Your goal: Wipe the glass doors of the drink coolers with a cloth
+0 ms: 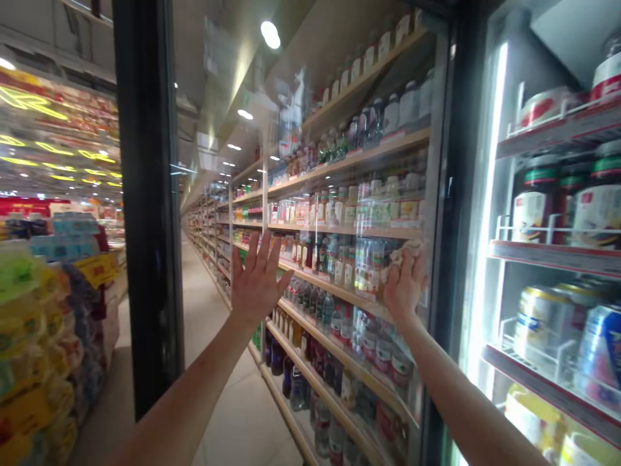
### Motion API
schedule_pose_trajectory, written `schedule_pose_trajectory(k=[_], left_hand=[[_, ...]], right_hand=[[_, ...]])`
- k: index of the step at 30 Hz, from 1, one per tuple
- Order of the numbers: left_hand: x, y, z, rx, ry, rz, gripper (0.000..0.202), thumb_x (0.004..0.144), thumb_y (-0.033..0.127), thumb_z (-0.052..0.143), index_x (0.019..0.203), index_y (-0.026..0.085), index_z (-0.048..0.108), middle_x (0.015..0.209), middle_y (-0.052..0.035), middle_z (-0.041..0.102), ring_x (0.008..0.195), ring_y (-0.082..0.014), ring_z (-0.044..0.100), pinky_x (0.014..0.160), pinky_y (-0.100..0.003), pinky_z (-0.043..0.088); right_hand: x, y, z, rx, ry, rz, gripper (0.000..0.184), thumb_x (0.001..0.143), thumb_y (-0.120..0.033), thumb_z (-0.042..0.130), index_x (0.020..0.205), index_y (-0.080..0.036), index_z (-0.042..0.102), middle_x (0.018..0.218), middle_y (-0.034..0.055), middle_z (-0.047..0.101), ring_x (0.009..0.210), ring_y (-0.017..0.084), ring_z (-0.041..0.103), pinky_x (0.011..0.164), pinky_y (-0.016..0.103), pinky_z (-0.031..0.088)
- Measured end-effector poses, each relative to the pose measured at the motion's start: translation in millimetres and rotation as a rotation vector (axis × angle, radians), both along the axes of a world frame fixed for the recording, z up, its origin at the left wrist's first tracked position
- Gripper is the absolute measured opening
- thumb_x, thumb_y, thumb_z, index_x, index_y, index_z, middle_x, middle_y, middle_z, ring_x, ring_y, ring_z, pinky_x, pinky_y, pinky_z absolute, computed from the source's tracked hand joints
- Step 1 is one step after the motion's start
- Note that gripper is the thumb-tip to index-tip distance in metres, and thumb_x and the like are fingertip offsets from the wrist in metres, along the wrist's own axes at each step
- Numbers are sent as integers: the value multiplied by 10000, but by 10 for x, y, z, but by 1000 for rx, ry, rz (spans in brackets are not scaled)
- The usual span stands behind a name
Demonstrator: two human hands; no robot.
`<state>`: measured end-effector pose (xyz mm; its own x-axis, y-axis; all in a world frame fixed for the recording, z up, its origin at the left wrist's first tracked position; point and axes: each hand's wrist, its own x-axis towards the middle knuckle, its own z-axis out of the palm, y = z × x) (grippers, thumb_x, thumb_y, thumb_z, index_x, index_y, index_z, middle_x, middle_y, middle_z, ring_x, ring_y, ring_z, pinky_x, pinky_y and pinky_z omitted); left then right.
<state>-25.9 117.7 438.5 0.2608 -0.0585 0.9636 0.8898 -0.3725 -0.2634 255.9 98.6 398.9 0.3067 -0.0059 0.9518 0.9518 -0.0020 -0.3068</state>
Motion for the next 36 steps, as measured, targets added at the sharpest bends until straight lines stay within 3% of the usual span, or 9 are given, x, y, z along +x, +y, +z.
schedule_pose_trajectory(k=[7,11,13,19,23,26,30,32,36], left_hand=[[2,-6,3,-21,-16,-42,692,852,469,474,1429,214,189,1460,-115,275,1379,-238,170,1130,-451,38],[10,-32,1,-20,-4,-19,693,857,456,470,1431,198,182,1458,-121,279,1382,-244,156,1126,-466,43],[10,-38,-2,-20,2,-6,700,854,457,475,1431,190,182,1457,-129,278,1382,-251,154,1123,-476,45],[-4,-44,1,-22,-7,-13,703,852,457,478,1431,194,178,1462,-127,268,1383,-242,156,1124,-473,51],[6,-85,3,-17,-5,-26,672,859,448,466,1425,195,205,1458,-125,279,1383,-239,155,1126,-471,48],[13,-104,0,-24,-12,-41,665,860,451,463,1423,204,211,1457,-121,285,1381,-242,162,1125,-475,46],[1,-111,0,-44,-24,-77,661,856,461,467,1421,221,220,1459,-110,286,1382,-238,161,1127,-468,41],[-5,-124,3,-39,-23,-69,656,857,458,466,1418,216,227,1456,-112,291,1381,-234,164,1128,-464,46],[-1,-167,4,-36,-11,-22,646,860,455,460,1414,203,242,1455,-113,293,1381,-237,163,1127,-467,51]], right_hand=[[-383,-68,-228,-163,-529,141,431,875,-289,405,1304,-312,448,1443,52,352,1380,248,192,1092,532,150],[47,-86,-192,-65,16,6,486,900,-315,306,1369,-197,365,1435,171,327,1338,306,275,1015,618,226],[13,-75,-151,-18,143,-3,508,903,-324,294,1376,-146,349,1435,215,302,1343,335,252,986,630,259],[-468,-103,-265,-175,-576,161,436,859,-287,443,1293,-323,460,1456,34,334,1390,250,157,1095,531,153],[8,-126,-330,-93,-169,22,461,892,-297,366,1346,-227,406,1449,142,320,1353,293,253,1033,593,230],[11,-123,-366,-45,40,-9,508,897,-301,339,1389,-173,334,1464,191,259,1358,328,224,996,613,272],[-401,-169,-527,-182,-560,174,476,847,-278,461,1320,-310,431,1476,57,292,1383,272,178,1077,540,196],[-355,-205,-599,-210,-680,191,452,836,-276,484,1283,-341,467,1456,32,337,1371,251,221,1088,529,175],[113,-226,-625,-128,-169,-2,463,885,-291,389,1342,-219,407,1448,165,312,1335,306,291,1008,602,264]])
